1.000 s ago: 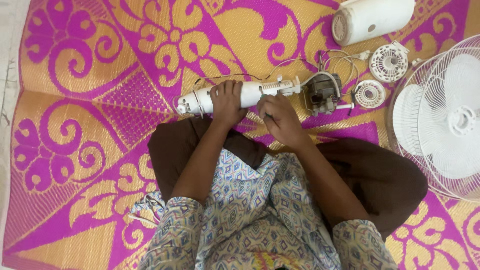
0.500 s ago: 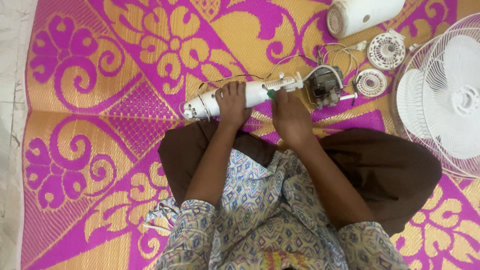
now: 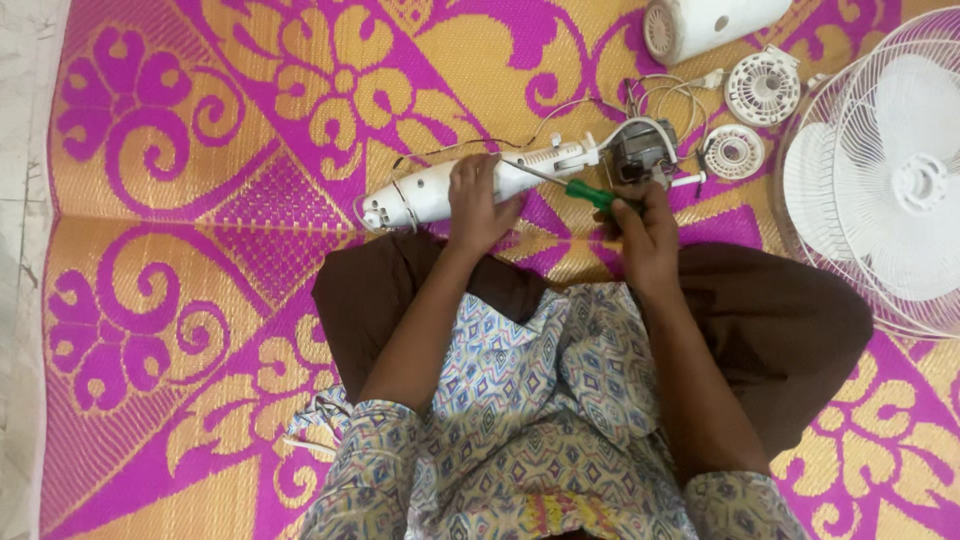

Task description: The person sits on a patterned mat and uses a screwdriver to adjust the internal components of a disassembled electric fan motor. They repeatedly tighten and loosen screws on the motor housing while holding the unit steady with their other hand.

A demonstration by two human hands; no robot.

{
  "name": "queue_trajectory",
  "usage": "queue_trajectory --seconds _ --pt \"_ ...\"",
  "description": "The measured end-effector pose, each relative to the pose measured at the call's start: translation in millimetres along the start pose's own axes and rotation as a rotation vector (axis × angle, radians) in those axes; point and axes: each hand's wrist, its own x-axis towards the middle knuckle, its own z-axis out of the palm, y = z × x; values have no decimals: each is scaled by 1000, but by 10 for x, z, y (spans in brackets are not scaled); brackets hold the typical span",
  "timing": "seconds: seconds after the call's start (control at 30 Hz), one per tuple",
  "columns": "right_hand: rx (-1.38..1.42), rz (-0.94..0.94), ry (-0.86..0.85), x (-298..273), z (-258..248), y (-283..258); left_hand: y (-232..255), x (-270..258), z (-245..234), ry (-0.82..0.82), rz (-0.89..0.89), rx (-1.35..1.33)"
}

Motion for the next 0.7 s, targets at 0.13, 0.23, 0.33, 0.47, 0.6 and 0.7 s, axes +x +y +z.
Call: queue_trajectory --seconds 0.13,0.23,0.33,0.47,0.6,0.7 --pt "382 400 2 25 -94 475 256 -171 -2 -336 -629 -997" --pt "469 540 -112 -21 -1 676 341 -202 -18 -237 -454 -1346" --pt "291 530 -253 -115 138 687 308 -308 -69 -127 -603 -1431" --pt "-38 326 -301 -232 453 584 116 -327 66 161 -769 -1510" --pt "-433 -346 -267 -408 570 486 -265 -327 71 396 -778 -1631" --pt "-511 -503 -155 -504 336 414 -789 -252 -655 793 -510 -1796"
